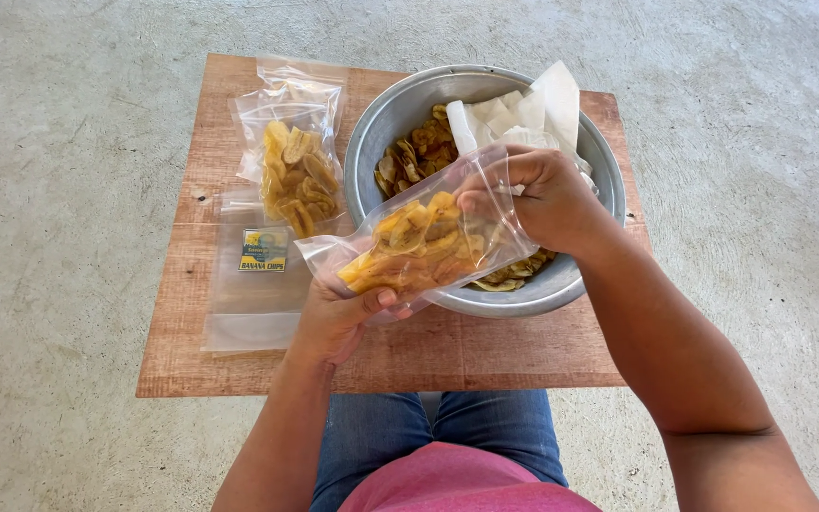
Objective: The person takes fried banana chips from a large metal bowl and places them into clear plastic bags by hand.
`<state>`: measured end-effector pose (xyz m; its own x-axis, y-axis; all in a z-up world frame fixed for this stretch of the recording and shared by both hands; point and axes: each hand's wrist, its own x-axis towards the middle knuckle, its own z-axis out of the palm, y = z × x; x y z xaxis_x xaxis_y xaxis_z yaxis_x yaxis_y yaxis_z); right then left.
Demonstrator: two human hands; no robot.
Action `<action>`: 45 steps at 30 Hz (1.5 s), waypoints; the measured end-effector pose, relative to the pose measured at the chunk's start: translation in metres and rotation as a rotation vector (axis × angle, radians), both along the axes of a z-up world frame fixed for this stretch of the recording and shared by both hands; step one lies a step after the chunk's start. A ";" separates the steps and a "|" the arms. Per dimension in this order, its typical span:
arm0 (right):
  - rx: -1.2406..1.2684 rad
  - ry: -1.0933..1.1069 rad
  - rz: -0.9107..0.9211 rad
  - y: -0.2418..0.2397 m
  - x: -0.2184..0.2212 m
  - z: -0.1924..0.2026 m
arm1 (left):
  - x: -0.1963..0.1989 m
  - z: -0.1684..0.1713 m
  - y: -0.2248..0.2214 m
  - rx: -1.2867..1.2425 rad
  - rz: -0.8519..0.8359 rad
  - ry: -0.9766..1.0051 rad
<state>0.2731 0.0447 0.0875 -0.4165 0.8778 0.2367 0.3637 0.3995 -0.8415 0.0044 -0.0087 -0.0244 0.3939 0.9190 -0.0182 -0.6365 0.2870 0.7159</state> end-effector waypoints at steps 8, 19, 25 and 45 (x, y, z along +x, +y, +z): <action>-0.038 0.032 0.084 0.006 0.008 0.016 | -0.001 -0.005 0.002 -0.062 0.052 -0.122; 0.080 -0.071 0.144 0.000 0.013 0.022 | -0.019 -0.002 0.006 -0.077 0.158 -0.094; 0.038 -0.208 -0.148 -0.005 0.029 0.007 | -0.044 -0.013 0.009 -0.115 0.265 -0.405; 0.125 -0.726 -0.282 -0.030 0.057 -0.017 | -0.066 -0.016 -0.002 -0.144 0.479 -0.293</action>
